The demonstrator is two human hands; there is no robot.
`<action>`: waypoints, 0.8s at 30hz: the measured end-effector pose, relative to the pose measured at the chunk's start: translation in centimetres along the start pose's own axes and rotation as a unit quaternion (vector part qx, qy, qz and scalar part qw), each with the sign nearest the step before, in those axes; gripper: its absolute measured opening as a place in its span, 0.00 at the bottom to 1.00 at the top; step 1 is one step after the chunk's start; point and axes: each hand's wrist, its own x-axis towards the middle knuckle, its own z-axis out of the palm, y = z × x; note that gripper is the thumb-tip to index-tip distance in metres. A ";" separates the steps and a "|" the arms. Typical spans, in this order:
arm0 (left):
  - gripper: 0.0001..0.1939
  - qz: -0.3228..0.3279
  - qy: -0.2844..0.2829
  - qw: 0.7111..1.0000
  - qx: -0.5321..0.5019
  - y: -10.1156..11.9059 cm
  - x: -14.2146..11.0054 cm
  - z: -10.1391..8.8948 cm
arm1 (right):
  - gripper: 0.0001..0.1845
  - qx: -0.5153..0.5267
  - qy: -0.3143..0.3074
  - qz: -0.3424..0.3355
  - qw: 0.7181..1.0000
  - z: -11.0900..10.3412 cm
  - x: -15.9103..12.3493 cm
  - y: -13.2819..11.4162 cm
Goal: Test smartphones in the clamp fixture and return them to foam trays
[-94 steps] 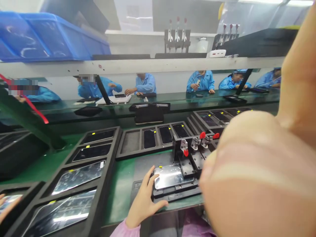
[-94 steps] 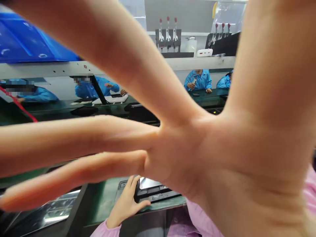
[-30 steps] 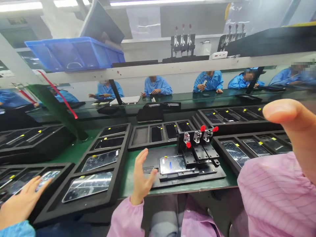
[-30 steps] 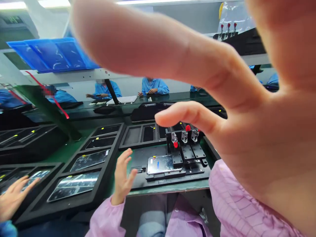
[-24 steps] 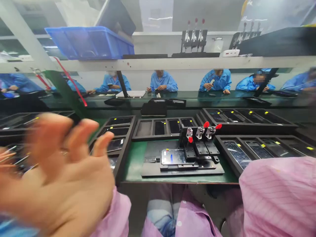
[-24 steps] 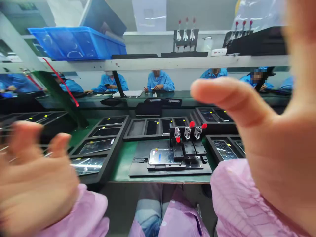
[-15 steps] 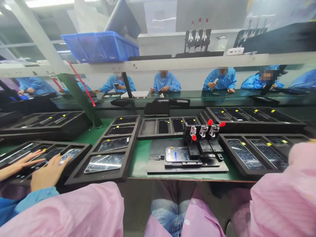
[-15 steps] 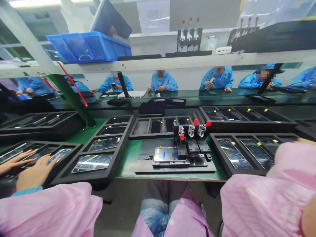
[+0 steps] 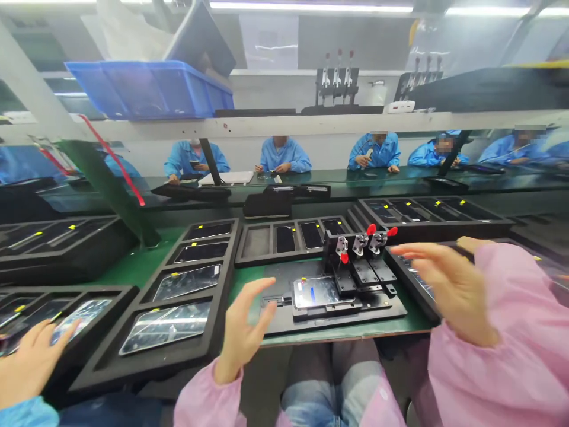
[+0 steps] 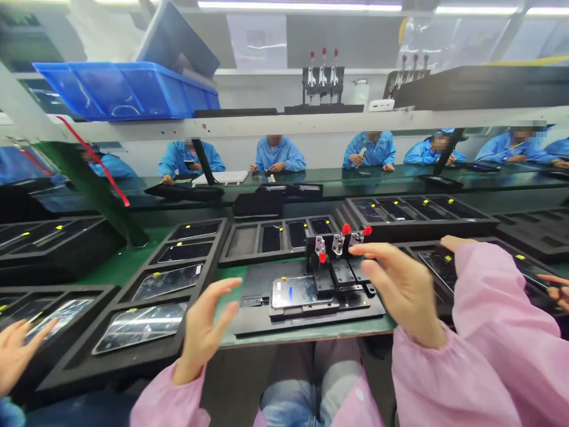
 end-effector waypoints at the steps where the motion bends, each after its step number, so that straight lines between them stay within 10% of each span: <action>1: 0.15 -0.011 -0.033 0.999 0.002 -1.1 0.1 1.2 | 0.12 0.012 -0.035 0.009 0.999 1.3 0.0 1.0; 9: 0.22 -0.081 -0.143 0.986 0.012 -7.0 -0.7 7.2 | 0.17 -0.129 -0.074 -0.045 0.988 10.8 -2.3 7.3; 24: 0.21 -0.138 -0.155 0.978 0.018 -7.9 -1.0 7.1 | 0.08 -0.195 -0.062 -0.068 0.976 14.1 -1.3 6.5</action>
